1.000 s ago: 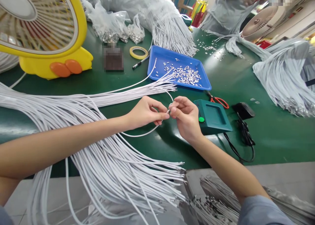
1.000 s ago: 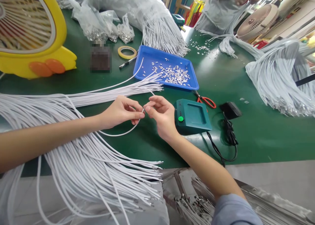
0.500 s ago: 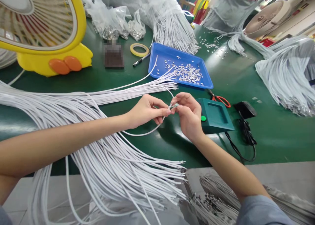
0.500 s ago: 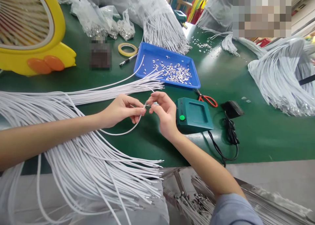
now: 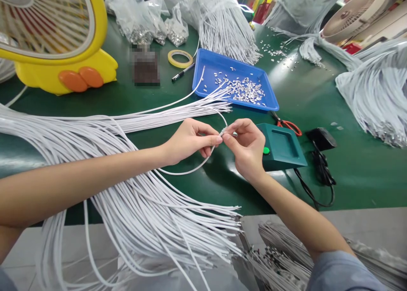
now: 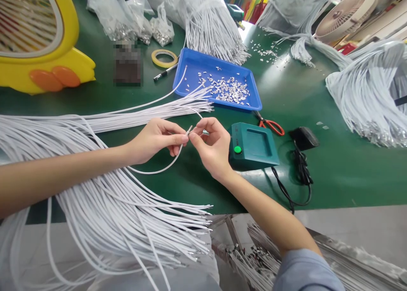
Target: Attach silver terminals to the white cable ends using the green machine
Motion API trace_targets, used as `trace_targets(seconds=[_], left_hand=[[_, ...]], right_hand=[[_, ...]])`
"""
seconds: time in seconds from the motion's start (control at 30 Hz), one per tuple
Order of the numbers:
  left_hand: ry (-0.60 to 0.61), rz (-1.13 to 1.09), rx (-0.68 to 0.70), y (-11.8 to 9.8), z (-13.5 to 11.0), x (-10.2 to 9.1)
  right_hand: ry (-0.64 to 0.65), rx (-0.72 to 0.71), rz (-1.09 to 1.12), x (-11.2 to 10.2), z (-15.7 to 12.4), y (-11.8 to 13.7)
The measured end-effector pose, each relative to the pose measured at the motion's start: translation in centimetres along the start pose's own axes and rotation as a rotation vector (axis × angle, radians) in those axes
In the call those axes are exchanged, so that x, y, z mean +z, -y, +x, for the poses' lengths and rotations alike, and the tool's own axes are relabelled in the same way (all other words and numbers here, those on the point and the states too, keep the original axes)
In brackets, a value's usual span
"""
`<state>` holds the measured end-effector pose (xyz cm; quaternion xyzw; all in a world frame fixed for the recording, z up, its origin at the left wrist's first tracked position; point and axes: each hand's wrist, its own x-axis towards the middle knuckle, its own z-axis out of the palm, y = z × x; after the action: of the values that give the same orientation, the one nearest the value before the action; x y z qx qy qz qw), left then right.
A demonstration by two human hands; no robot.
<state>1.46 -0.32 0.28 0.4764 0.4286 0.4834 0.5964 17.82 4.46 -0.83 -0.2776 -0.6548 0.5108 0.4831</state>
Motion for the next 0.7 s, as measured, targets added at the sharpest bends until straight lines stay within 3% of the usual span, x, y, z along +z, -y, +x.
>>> trace_targets(seconds=[0.17,0.37,0.7], left_hand=[[-0.026,-0.033,0.03,-0.05,0.08,-0.16],[-0.04,-0.019,0.069,-0.01,0.17,-0.22],[-0.039,0.059,0.047,0.04,0.0,0.04]], right_hand=[[0.015,-0.187,-0.163,-0.01,-0.5,-0.18],[-0.04,-0.058,-0.01,-0.07,-0.36,-0.67],[-0.021,0.015,0.074,-0.09,0.1,-0.37]])
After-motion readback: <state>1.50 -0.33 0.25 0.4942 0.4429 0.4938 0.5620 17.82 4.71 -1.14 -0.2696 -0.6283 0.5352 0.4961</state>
